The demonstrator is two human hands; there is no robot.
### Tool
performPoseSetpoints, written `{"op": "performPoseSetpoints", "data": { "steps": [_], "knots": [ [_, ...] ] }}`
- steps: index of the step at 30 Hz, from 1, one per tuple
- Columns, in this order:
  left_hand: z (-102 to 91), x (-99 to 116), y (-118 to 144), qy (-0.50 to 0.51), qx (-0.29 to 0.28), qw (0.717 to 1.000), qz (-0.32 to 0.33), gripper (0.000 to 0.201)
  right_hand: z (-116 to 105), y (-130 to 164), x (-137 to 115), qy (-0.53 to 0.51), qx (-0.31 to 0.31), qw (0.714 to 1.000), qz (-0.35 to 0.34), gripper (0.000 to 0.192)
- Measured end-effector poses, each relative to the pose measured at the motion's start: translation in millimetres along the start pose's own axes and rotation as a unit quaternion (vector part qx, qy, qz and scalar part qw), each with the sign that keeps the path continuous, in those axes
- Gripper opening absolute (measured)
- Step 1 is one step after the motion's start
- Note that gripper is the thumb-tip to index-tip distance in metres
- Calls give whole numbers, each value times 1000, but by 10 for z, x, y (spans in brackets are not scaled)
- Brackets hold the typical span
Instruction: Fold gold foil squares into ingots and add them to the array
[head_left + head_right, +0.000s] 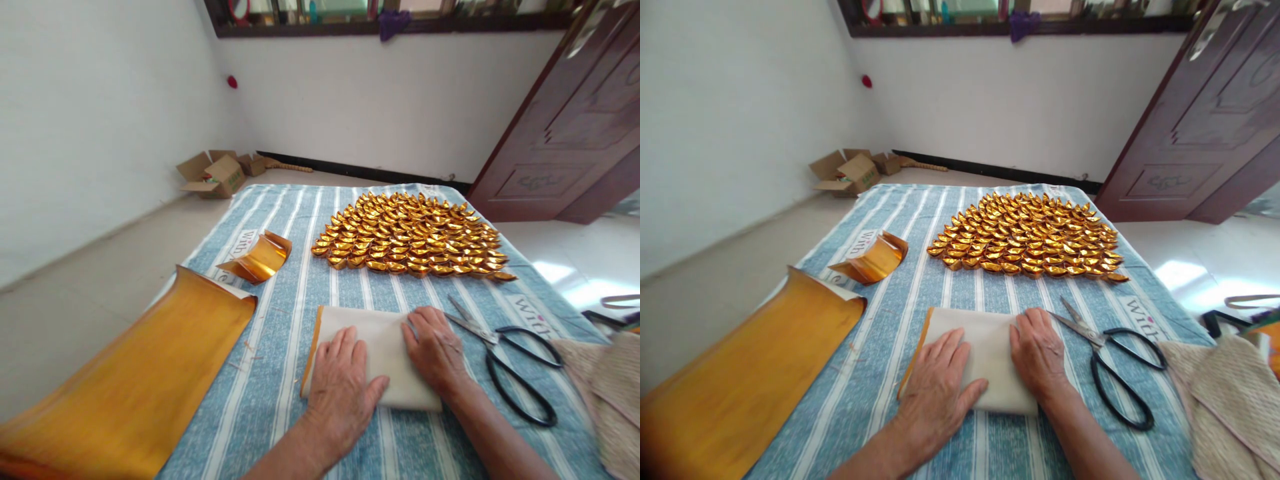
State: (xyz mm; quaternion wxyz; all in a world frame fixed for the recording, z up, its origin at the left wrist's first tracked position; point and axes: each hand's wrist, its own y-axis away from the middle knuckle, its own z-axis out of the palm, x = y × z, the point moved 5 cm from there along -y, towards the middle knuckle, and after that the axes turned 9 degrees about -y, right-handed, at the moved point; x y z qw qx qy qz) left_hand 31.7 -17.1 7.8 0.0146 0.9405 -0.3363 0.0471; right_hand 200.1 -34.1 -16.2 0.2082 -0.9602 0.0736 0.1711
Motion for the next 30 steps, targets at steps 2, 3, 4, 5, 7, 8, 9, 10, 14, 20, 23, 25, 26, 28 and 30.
{"op": "performPoseSetpoints", "data": {
  "steps": [2, 3, 4, 5, 7, 8, 9, 10, 14, 20, 23, 25, 26, 28, 30],
  "knots": [
    [2, 1, 4, -1, 8, 1000, 2, 38, -1, 0, -4, 3, 3, 1000, -3, 17],
    [2, 1, 6, -1, 13, 1000, 4, 38, -1, 1, -6, 5, 4, 1000, -5, 18],
    [1, 2, 8, 0, 18, 1000, 4, 38, 0, 2, -8, 7, 5, 1000, -6, 18],
    [1, 2, 10, 1, 21, 1000, 5, 39, 2, 4, -9, 9, 5, 1000, -8, 19],
    [4, 2, 11, 4, 21, 1000, 3, 42, 7, 8, -11, 13, 5, 1000, -11, 19],
    [9, 2, 10, 5, 16, 1000, 2, 43, 10, 10, -11, 16, 4, 1000, -11, 19],
    [14, 2, 9, 5, 10, 1000, 0, 45, 13, 13, -11, 18, 3, 1000, -12, 19],
    [20, 2, 8, 5, 3, 1000, -1, 47, 16, 14, -10, 21, 2, 1000, -12, 18],
    [50, 3, 6, 0, -18, 1000, -5, 50, 21, 14, -15, 34, 1, 999, -20, 18],
    [95, 3, 15, -8, -26, 1000, -1, 56, 25, 5, -58, 70, -26, 997, -23, 19],
    [104, 10, 21, -15, -35, 999, -3, 57, 28, 17, -102, 83, -49, 995, -31, 18],
    [102, 22, 24, -20, -38, 999, -2, 58, 22, 24, -128, 88, -60, 994, -35, 18],
    [101, 28, 25, -23, -40, 999, -1, 59, 15, 25, -137, 91, -66, 993, -34, 18],
    [101, 37, 23, -31, -44, 999, 0, 60, -5, 18, -151, 94, -81, 992, -29, 18],
    [100, 43, 16, -38, -46, 998, 1, 60, -42, 7, -169, 97, -95, 991, -19, 18]
  ]
}}
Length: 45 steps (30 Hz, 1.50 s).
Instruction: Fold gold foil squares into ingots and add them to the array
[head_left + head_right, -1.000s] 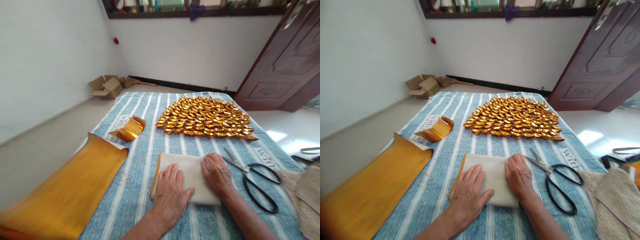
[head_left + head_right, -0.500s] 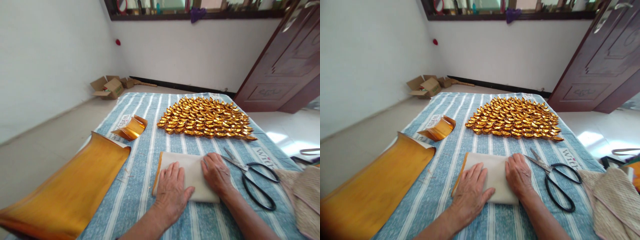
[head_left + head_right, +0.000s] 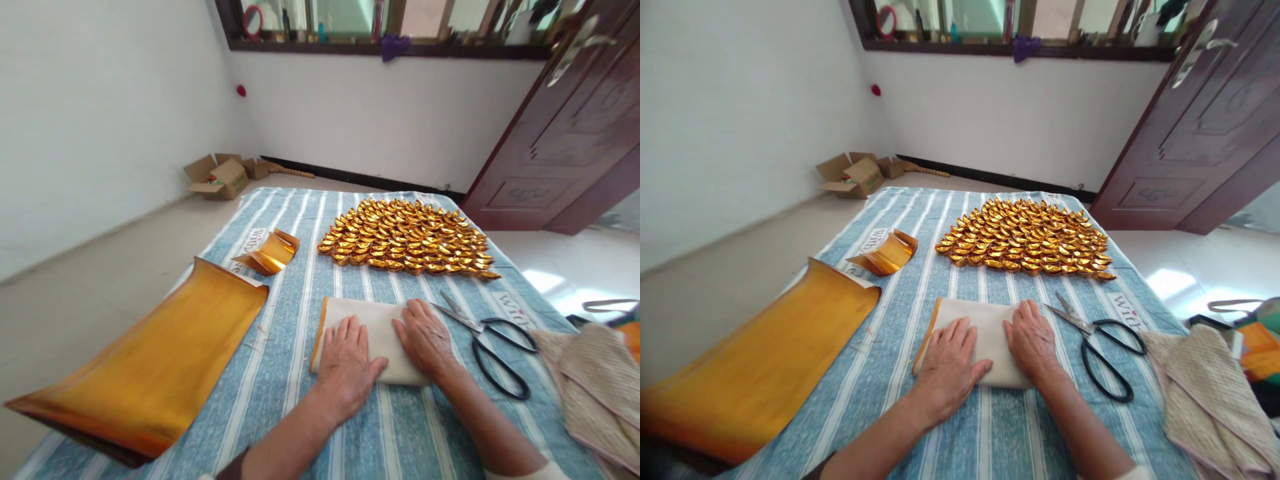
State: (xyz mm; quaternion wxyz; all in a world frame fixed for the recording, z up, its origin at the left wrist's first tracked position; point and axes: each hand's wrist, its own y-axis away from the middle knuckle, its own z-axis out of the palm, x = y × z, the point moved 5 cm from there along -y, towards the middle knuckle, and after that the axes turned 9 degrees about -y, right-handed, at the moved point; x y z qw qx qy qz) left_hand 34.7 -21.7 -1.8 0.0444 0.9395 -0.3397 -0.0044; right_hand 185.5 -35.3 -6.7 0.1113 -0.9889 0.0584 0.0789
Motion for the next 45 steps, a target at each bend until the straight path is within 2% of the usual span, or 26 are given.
{"op": "performPoseSetpoints", "data": {
  "steps": [3, 7, 12, 16, 20, 24, 31, 39, 45],
  "knots": [
    [-15, 3, -9, -6, 6, 1000, 1, 59, -93, 21, -56, -12, 5, 1000, 9, 13],
    [-47, 6, -7, -4, 15, 1000, 4, 55, -141, 137, -248, -72, 30, 996, -30, 11],
    [-59, 4, 1, -10, 32, 999, 18, 49, 9, 311, -372, -80, 24, 996, -41, 17],
    [-25, -42, 2, -21, 41, 998, 49, 51, 103, 419, -354, -65, 55, 994, -65, 17],
    [21, -120, 2, -29, 43, 995, 88, 55, 159, 507, -340, -43, 76, 993, -78, 29],
    [79, -179, 10, -33, 23, 993, 108, 62, 207, 567, -352, -23, 65, 995, -78, 43],
    [168, -247, 36, -19, -28, 992, 118, 68, 255, 645, -329, -31, 36, 995, -86, 54],
    [37, -296, 2, -1, -97, 986, 134, 77, 252, 676, -283, -59, -6, 995, -82, 61],
    [12, -300, -8, 0, -104, 985, 138, 79, 224, 685, -208, -64, -33, 993, -96, 59]
  ]
}}
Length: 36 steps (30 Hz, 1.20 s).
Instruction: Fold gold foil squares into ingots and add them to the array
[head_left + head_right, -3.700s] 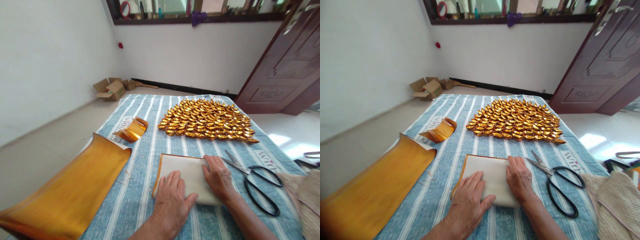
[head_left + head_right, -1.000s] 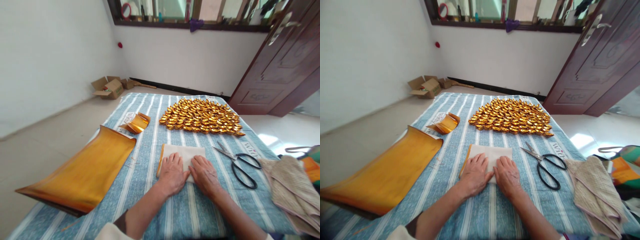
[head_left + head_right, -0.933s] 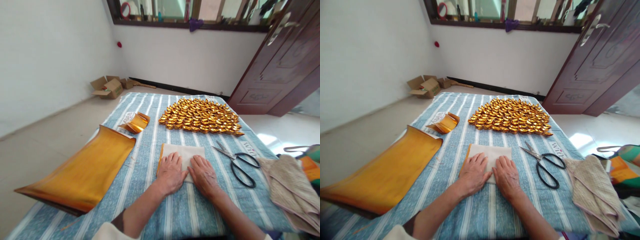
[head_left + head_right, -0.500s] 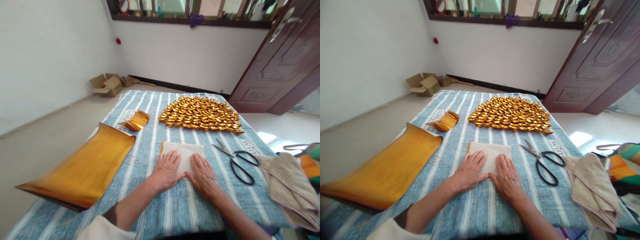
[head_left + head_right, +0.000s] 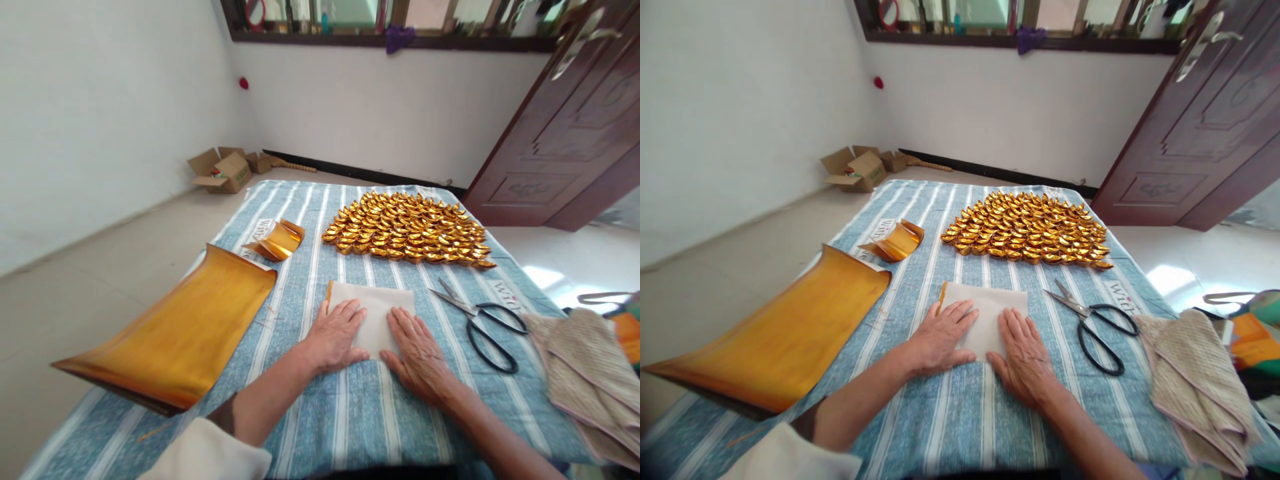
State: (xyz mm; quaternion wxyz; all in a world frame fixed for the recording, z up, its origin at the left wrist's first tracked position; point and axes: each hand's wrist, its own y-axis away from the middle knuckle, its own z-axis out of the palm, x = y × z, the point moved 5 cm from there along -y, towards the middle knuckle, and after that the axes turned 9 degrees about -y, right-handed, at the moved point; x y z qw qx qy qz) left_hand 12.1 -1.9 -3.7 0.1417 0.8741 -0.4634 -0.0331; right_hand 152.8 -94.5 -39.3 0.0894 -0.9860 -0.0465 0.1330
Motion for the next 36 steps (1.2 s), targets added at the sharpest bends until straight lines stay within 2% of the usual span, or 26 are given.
{"op": "performPoseSetpoints", "data": {
  "steps": [8, 17, 20, 23, 25, 28, 32, 36],
  "knots": [
    [-6, -2, -2, 9, 9, 1000, 0, 76, -105, 150, 264, -11, -8, 1000, 28, 61],
    [1, -7, -13, 5, 8, 1000, -6, 77, -258, 374, 584, -30, -7, 998, 60, 53],
    [-5, -9, -9, 10, 7, 1000, -4, 77, -417, 379, 529, -40, 26, 996, 70, 45],
    [-12, 4, 9, 17, 7, 1000, -3, 77, -550, 219, 260, -109, 96, 988, 47, 33],
    [-16, 21, 27, 23, 10, 1000, -5, 77, -509, 31, 8, -164, 111, 980, -14, 31],
    [-26, 45, 50, 29, 28, 999, -6, 75, -284, -228, -224, -131, 140, 980, -54, 33],
    [-15, 61, 60, 33, 37, 999, 1, 77, 113, -347, -252, -51, 123, 989, -65, 38],
    [1, 42, 68, 43, 42, 998, 6, 78, 250, -293, -201, -5, 99, 993, -60, 40]
  ]
}}
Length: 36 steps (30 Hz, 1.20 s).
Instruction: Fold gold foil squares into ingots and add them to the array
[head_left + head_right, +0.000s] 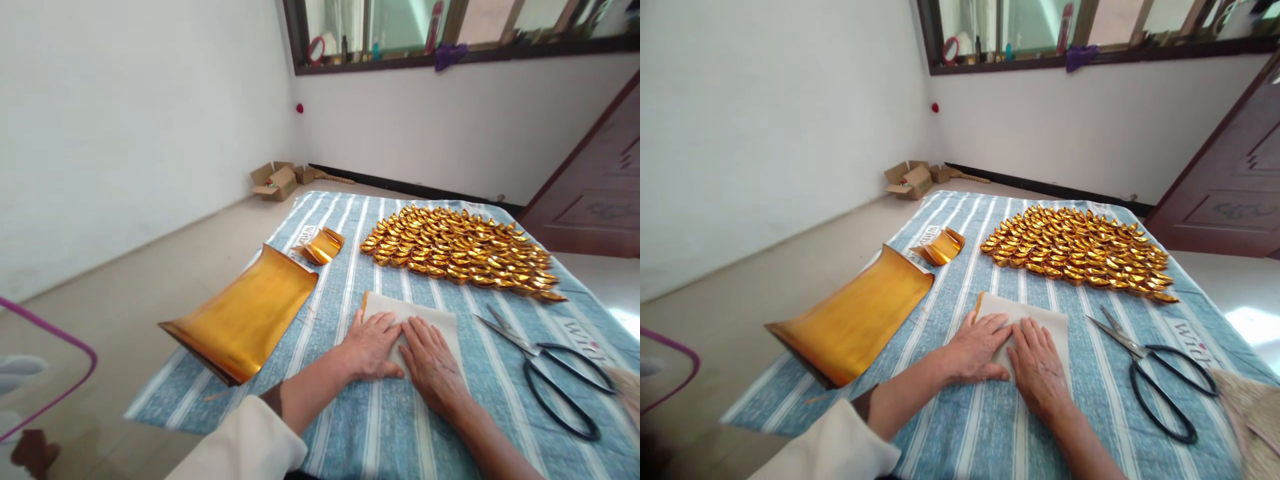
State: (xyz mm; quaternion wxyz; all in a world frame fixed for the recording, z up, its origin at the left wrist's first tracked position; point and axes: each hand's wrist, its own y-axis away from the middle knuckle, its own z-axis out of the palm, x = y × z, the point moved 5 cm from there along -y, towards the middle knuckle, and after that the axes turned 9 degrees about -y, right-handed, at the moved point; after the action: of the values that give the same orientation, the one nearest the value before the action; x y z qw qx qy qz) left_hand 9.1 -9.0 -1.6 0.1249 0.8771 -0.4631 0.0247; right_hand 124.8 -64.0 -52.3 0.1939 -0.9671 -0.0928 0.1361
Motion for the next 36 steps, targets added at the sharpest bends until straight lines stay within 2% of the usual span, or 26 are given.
{"op": "performPoseSetpoints", "data": {
  "steps": [6, 19, 25, 36],
  "knots": [
    [8, -78, 81, 36, -22, 999, 28, 74, -33, 11, -10, 16, -3, 1000, -10, 39],
    [-19, -417, 284, 53, -53, 996, -53, 81, -35, 37, 16, 9, 1, 1000, -13, 39],
    [3, -559, 355, 69, -35, 995, -66, 82, -37, 27, 5, 22, -3, 1000, -13, 39],
    [-78, -604, 389, 70, -42, 994, -67, 81, -49, 0, -4, 19, -7, 1000, -4, 37]
  ]
}}
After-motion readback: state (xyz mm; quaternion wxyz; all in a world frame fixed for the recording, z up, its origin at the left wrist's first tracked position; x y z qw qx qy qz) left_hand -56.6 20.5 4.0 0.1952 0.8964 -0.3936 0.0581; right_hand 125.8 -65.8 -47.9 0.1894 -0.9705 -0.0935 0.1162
